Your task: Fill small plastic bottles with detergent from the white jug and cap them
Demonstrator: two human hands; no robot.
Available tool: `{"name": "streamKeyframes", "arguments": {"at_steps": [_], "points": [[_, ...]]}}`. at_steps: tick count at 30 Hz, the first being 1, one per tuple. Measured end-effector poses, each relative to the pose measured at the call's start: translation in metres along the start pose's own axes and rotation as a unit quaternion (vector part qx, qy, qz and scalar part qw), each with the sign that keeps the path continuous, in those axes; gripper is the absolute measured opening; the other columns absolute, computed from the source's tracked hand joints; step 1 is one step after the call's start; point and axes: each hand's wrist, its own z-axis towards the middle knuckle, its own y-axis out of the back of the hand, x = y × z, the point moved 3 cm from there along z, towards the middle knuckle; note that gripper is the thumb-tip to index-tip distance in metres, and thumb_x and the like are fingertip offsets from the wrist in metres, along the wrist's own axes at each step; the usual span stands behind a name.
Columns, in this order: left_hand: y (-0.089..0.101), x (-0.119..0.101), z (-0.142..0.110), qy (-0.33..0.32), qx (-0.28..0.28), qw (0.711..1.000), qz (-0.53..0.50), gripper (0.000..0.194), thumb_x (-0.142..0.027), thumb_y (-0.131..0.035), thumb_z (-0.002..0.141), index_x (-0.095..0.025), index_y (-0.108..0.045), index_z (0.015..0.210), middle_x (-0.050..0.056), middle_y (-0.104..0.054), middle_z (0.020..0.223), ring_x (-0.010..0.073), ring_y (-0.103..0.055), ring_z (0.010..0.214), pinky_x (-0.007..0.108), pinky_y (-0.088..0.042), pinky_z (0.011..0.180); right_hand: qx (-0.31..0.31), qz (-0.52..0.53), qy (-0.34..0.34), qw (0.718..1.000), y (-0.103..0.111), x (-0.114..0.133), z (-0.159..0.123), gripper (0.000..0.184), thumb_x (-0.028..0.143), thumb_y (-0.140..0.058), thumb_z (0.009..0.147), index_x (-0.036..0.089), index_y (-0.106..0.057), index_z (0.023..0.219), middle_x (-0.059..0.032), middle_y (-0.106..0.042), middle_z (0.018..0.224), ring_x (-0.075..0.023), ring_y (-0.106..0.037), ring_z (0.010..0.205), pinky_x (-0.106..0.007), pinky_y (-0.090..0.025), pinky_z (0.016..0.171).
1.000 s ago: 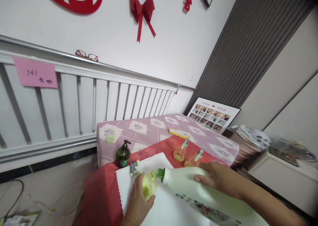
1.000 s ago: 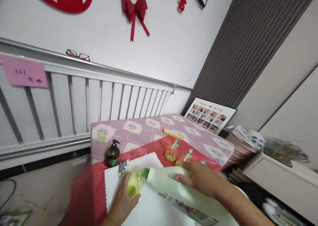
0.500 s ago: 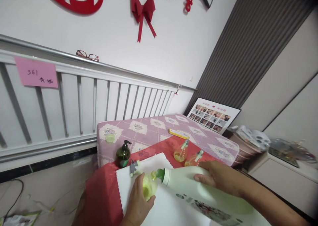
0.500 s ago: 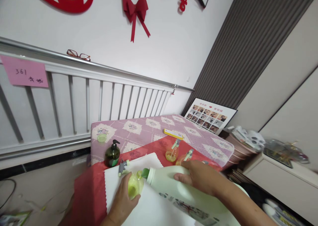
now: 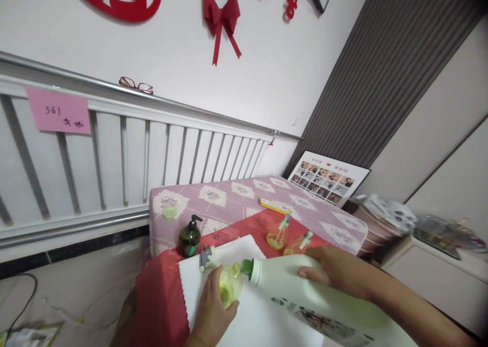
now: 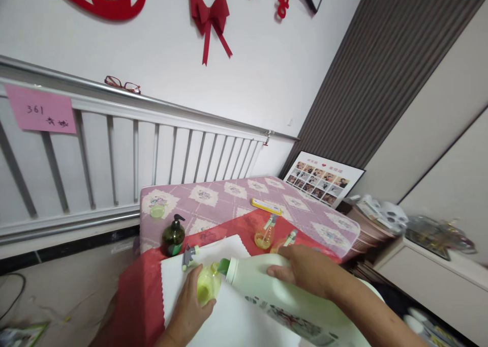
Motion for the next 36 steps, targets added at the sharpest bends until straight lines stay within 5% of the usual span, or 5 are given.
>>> {"name": "streamKeyframes", "arguments": {"at_steps": [36], "points": [[-0.003, 0.002, -0.001, -0.015, -0.016, 1.000, 0.011, 0.082, -0.023, -0.059, 0.066, -0.012, -0.033, 0.142, 0.018, -0.048, 0.147, 0.0292, -0.043, 0.141, 0.042, -0.036, 0.118, 0.050, -0.002, 0.003, 0.999, 0.017, 0.021, -0.005, 0.044, 0.060, -0.051, 0.085, 0.019, -0.068, 0.090, -0.0134, -0.077, 0.097, -0.0330, -0.070, 0.089, -0.038, -0.050, 0.073]]}}
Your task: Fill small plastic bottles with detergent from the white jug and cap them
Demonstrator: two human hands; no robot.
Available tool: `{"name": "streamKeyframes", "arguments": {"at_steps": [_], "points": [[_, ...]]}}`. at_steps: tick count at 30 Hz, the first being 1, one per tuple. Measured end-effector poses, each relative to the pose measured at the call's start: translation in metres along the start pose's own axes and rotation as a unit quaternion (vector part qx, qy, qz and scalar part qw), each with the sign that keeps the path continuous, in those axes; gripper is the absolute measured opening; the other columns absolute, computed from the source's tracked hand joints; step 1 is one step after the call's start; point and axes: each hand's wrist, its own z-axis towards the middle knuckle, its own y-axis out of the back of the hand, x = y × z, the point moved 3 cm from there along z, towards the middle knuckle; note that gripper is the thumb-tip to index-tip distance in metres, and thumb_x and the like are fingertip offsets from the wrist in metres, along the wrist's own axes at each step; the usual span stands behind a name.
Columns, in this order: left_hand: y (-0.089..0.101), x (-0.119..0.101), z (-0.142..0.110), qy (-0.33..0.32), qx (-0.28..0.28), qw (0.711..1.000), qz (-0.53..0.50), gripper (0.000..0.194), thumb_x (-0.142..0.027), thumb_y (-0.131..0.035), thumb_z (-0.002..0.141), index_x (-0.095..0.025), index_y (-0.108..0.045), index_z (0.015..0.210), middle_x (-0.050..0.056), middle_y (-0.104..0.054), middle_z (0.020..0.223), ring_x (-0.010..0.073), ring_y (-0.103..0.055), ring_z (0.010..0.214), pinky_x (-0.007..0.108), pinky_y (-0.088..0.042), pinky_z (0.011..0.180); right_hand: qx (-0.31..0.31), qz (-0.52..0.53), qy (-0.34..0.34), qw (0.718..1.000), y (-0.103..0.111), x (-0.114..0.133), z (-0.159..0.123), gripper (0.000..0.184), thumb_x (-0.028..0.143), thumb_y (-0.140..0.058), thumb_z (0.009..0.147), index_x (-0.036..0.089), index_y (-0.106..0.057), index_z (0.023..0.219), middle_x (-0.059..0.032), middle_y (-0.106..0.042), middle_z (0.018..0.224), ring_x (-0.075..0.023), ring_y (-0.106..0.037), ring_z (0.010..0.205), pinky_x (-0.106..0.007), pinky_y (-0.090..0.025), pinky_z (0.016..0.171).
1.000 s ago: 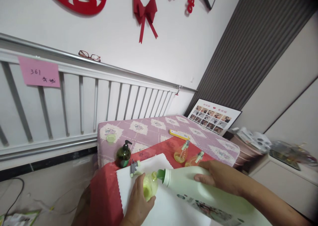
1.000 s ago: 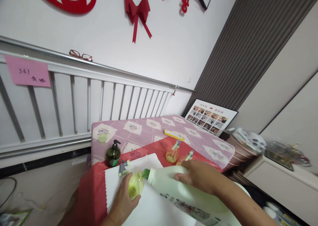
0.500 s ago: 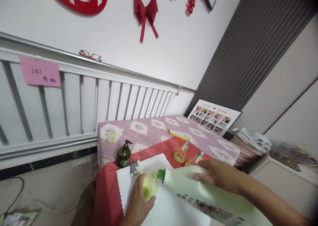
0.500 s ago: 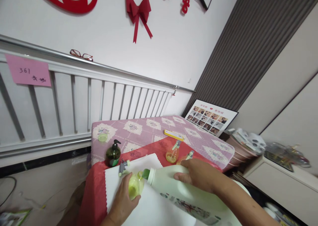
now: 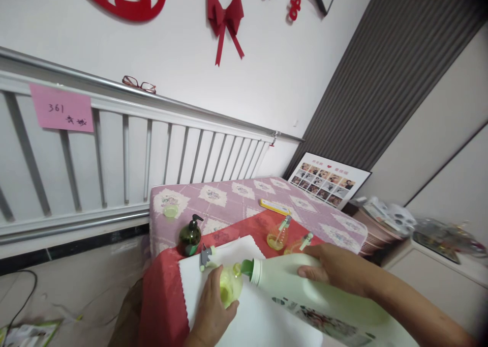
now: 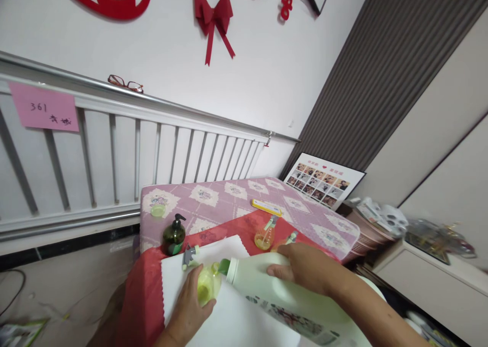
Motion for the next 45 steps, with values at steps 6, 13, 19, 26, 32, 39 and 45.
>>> {"name": "streamKeyframes", "arguments": {"at_steps": [6, 13, 19, 26, 32, 39, 45], "points": [[0.0019, -0.0018, 0.0007, 0.005, 0.008, 1.000, -0.002, 0.082, -0.024, -0.060, 0.066, -0.012, -0.033, 0.142, 0.018, -0.048, 0.147, 0.0296, -0.043, 0.141, 0.043, -0.035, 0.118, 0.003, 0.006, -0.004, 1.000, 0.0000, -0.0004, -0.0001, 0.044, 0.060, -0.052, 0.084, 0.020, -0.069, 0.093, -0.0126, -0.077, 0.099, -0.0340, -0.070, 0.092, -0.039, -0.051, 0.076], [0.0005, 0.0003, 0.0014, 0.008, 0.011, 1.000, -0.018, 0.082, -0.025, -0.060, 0.066, -0.011, -0.033, 0.142, 0.019, -0.047, 0.148, 0.0306, -0.042, 0.140, 0.045, -0.034, 0.118, 0.008, 0.001, -0.004, 1.000, 0.0007, -0.0009, 0.0011, 0.043, 0.060, -0.051, 0.084, 0.022, -0.069, 0.093, -0.0109, -0.078, 0.099, -0.0331, -0.071, 0.093, -0.037, -0.052, 0.075], [0.0007, 0.0000, 0.0010, 0.009, 0.008, 1.000, -0.004, 0.082, -0.025, -0.060, 0.065, -0.010, -0.034, 0.142, 0.019, -0.048, 0.147, 0.0304, -0.043, 0.141, 0.043, -0.035, 0.118, 0.005, 0.012, -0.003, 1.000, 0.0014, 0.0002, 0.0001, 0.044, 0.060, -0.053, 0.083, 0.021, -0.070, 0.095, -0.0120, -0.077, 0.103, -0.0345, -0.070, 0.095, -0.040, -0.052, 0.078], [0.0024, -0.0044, 0.0012, 0.008, 0.012, 1.000, -0.009, 0.082, -0.026, -0.059, 0.065, -0.010, -0.035, 0.142, 0.019, -0.049, 0.147, 0.0307, -0.043, 0.140, 0.044, -0.035, 0.118, 0.003, 0.013, -0.003, 1.000, 0.0015, -0.0005, 0.0013, 0.038, 0.055, -0.054, 0.083, 0.022, -0.069, 0.091, -0.0119, -0.078, 0.099, -0.0338, -0.071, 0.092, -0.040, -0.051, 0.075], [0.0032, -0.0043, 0.0011, 0.006, 0.012, 1.000, -0.008, 0.081, -0.026, -0.058, 0.065, -0.010, -0.035, 0.141, 0.019, -0.049, 0.147, 0.0305, -0.044, 0.140, 0.044, -0.036, 0.118, 0.010, 0.014, 0.004, 1.000, 0.0037, 0.0040, -0.0004, 0.039, 0.055, -0.053, 0.084, 0.020, -0.068, 0.090, -0.0126, -0.077, 0.100, -0.0329, -0.070, 0.092, -0.040, -0.050, 0.076], [0.0009, -0.0007, 0.0005, 0.006, 0.007, 1.000, -0.012, 0.082, -0.024, -0.057, 0.065, -0.011, -0.033, 0.142, 0.019, -0.048, 0.148, 0.0314, -0.043, 0.140, 0.046, -0.036, 0.118, 0.012, 0.017, -0.003, 1.000, 0.0086, 0.0089, -0.0017, 0.036, 0.054, -0.054, 0.083, 0.021, -0.067, 0.085, -0.0100, -0.077, 0.088, -0.0310, -0.071, 0.084, -0.037, -0.048, 0.070], [-0.0007, 0.0007, 0.0024, 0.019, 0.027, 0.999, -0.004, 0.084, -0.027, -0.059, 0.065, -0.010, -0.032, 0.143, 0.020, -0.045, 0.150, 0.0314, -0.041, 0.142, 0.045, -0.034, 0.119, 0.011, 0.017, -0.002, 1.000, 0.0079, 0.0074, -0.0014, 0.036, 0.053, -0.055, 0.083, 0.020, -0.069, 0.088, -0.0113, -0.077, 0.093, -0.0320, -0.071, 0.088, -0.037, -0.050, 0.071]]}}
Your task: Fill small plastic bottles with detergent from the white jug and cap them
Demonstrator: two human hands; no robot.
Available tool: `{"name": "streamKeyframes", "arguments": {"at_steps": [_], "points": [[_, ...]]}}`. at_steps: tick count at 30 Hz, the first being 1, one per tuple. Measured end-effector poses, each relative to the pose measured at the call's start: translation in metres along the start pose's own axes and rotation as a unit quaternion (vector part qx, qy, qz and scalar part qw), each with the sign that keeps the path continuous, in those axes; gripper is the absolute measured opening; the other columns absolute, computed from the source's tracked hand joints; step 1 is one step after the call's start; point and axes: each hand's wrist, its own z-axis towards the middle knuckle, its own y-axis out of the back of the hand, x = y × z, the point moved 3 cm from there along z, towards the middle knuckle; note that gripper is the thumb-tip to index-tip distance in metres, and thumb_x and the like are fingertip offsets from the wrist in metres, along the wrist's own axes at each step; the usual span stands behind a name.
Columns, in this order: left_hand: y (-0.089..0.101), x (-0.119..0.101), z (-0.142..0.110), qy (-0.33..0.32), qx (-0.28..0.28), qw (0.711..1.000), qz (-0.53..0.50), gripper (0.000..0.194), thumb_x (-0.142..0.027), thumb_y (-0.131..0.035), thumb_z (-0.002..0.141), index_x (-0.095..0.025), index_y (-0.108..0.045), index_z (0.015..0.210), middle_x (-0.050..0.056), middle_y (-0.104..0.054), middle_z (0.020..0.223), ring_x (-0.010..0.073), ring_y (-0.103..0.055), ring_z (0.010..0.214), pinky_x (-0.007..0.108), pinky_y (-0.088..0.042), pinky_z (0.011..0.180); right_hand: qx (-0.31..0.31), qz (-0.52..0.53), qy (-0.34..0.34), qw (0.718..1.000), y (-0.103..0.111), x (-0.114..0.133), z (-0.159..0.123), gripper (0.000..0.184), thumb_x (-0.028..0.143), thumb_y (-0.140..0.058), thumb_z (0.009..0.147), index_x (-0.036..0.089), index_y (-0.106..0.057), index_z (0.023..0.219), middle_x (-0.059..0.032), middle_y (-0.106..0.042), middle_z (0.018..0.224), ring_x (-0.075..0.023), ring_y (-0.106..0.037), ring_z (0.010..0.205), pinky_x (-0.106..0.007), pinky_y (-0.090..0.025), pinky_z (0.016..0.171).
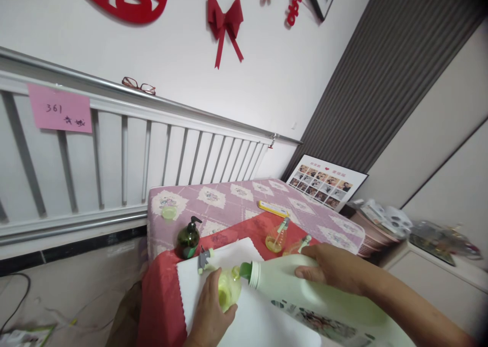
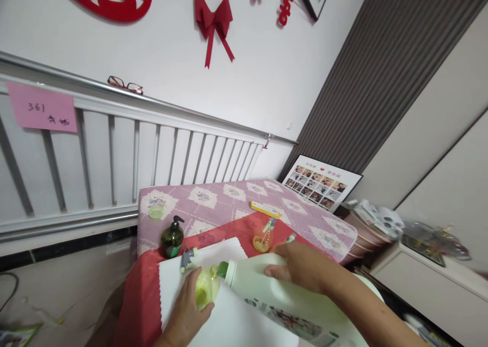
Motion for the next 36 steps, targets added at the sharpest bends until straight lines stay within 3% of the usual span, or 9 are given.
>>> {"name": "streamKeyframes", "arguments": {"at_steps": [20, 36], "points": [[-0.004, 0.008, 0.001, 0.010, 0.025, 0.999, 0.020, 0.088, -0.029, -0.059, 0.066, -0.010, -0.029, 0.146, 0.017, -0.042, 0.153, 0.0292, -0.038, 0.144, 0.041, -0.033, 0.120, 0.007, -0.012, -0.016, 1.000, 0.004, 0.006, -0.001, 0.036, 0.052, -0.055, 0.082, 0.019, -0.069, 0.088, -0.0120, -0.077, 0.095, -0.0321, -0.071, 0.089, -0.037, -0.049, 0.073], [0.004, -0.007, -0.002, 0.002, -0.006, 1.000, 0.007, 0.082, -0.025, -0.056, 0.065, -0.009, -0.033, 0.143, 0.018, -0.046, 0.149, 0.0293, -0.042, 0.142, 0.042, -0.034, 0.120, 0.007, 0.000, -0.012, 1.000, 0.002, 0.004, 0.001, 0.032, 0.050, -0.056, 0.083, 0.020, -0.068, 0.086, -0.0103, -0.077, 0.093, -0.0306, -0.071, 0.088, -0.035, -0.048, 0.071]]}}
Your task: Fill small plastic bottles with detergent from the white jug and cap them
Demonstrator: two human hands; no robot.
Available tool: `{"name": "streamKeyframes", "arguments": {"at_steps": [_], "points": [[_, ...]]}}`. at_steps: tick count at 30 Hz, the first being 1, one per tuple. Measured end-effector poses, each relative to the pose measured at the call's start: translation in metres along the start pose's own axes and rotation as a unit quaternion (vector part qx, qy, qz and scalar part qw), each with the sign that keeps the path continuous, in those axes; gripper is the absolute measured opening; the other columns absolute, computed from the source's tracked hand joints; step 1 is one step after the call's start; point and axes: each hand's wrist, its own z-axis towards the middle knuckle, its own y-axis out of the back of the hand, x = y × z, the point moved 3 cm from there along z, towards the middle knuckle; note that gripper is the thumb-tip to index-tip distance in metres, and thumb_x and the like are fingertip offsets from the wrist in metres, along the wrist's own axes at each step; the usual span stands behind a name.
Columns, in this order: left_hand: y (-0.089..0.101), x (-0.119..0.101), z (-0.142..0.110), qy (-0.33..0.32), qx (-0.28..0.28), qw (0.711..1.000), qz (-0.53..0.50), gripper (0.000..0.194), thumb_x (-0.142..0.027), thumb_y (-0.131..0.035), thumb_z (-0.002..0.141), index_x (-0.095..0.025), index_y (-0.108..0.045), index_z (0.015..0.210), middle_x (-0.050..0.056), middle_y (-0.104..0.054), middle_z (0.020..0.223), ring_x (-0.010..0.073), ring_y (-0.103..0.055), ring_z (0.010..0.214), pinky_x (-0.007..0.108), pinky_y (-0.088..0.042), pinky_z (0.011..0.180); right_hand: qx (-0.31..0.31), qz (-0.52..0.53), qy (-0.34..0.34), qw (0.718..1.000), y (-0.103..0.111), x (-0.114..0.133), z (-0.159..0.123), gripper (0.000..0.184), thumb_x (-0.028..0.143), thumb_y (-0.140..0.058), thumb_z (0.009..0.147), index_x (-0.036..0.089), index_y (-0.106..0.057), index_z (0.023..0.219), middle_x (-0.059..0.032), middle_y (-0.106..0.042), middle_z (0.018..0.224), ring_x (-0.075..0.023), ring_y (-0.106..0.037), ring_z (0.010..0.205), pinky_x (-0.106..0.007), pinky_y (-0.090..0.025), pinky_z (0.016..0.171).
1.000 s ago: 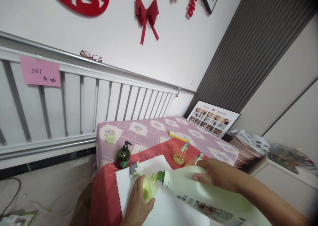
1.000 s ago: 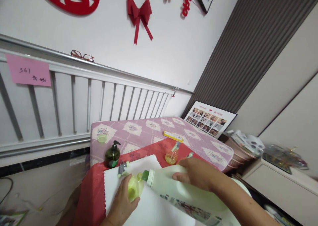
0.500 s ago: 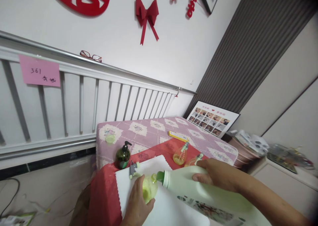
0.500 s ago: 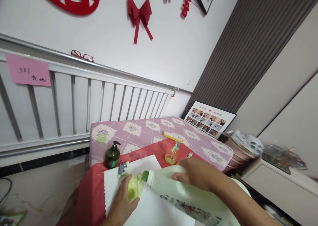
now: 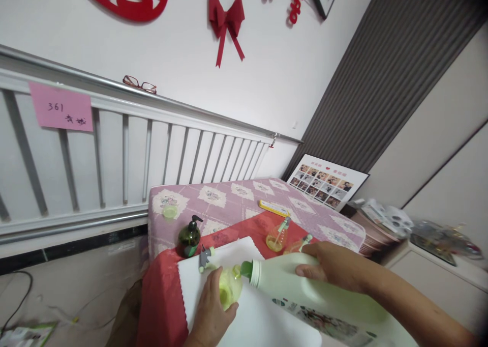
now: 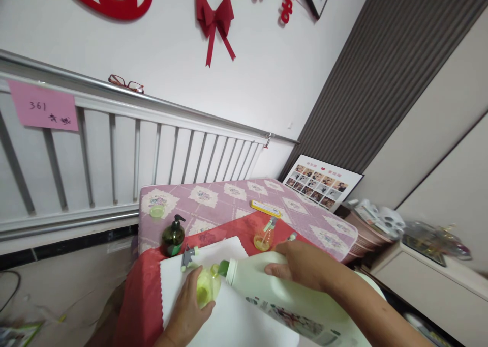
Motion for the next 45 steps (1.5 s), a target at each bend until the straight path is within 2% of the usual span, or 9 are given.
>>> {"name": "streamKeyframes", "arguments": {"at_steps": [4, 10, 18, 33, 45], "points": [[-0.0007, -0.0002, 0.0003, -0.003, 0.002, 1.000, -0.008, 0.082, -0.025, -0.056, 0.066, -0.008, -0.033, 0.142, 0.019, -0.046, 0.149, 0.0296, -0.042, 0.141, 0.043, -0.034, 0.119, 0.003, -0.007, 0.005, 1.000, 0.0015, 0.0025, -0.0003, 0.032, 0.050, -0.055, 0.083, 0.020, -0.067, 0.084, -0.0101, -0.076, 0.088, -0.0296, -0.070, 0.084, -0.035, -0.047, 0.070], [-0.0014, 0.0011, 0.0001, -0.001, -0.003, 1.000, -0.008, 0.082, -0.024, -0.057, 0.065, -0.009, -0.033, 0.142, 0.019, -0.046, 0.149, 0.0304, -0.042, 0.141, 0.045, -0.035, 0.119, 0.000, -0.011, 0.004, 1.000, 0.0023, 0.0024, 0.0004, 0.033, 0.050, -0.055, 0.083, 0.020, -0.068, 0.086, -0.0116, -0.076, 0.094, -0.0308, -0.070, 0.087, -0.036, -0.047, 0.071], [-0.0012, 0.0012, 0.0001, 0.000, -0.006, 1.000, -0.003, 0.082, -0.024, -0.057, 0.065, -0.013, -0.033, 0.142, 0.017, -0.047, 0.149, 0.0280, -0.043, 0.141, 0.041, -0.034, 0.119, 0.004, -0.002, 0.006, 1.000, 0.0027, 0.0010, 0.0015, 0.035, 0.051, -0.055, 0.083, 0.019, -0.069, 0.088, -0.0117, -0.077, 0.097, -0.0306, -0.070, 0.088, -0.036, -0.048, 0.072], [-0.0007, 0.0003, 0.0002, 0.007, 0.003, 1.000, 0.001, 0.084, -0.026, -0.057, 0.064, -0.010, -0.034, 0.143, 0.017, -0.047, 0.149, 0.0287, -0.043, 0.141, 0.038, -0.034, 0.119, -0.005, -0.001, 0.008, 1.000, 0.0025, 0.0017, -0.0005, 0.033, 0.050, -0.056, 0.082, 0.020, -0.069, 0.089, -0.0114, -0.077, 0.096, -0.0324, -0.070, 0.090, -0.038, -0.049, 0.073], [-0.0024, 0.0018, 0.0004, -0.005, -0.001, 1.000, -0.016, 0.082, -0.025, -0.058, 0.065, -0.011, -0.034, 0.142, 0.018, -0.046, 0.150, 0.0298, -0.041, 0.142, 0.042, -0.034, 0.119, -0.014, -0.001, 0.011, 1.000, 0.0033, 0.0012, -0.0025, 0.038, 0.055, -0.057, 0.081, 0.021, -0.071, 0.087, -0.0103, -0.076, 0.093, -0.0301, -0.070, 0.086, -0.037, -0.048, 0.073]]}}
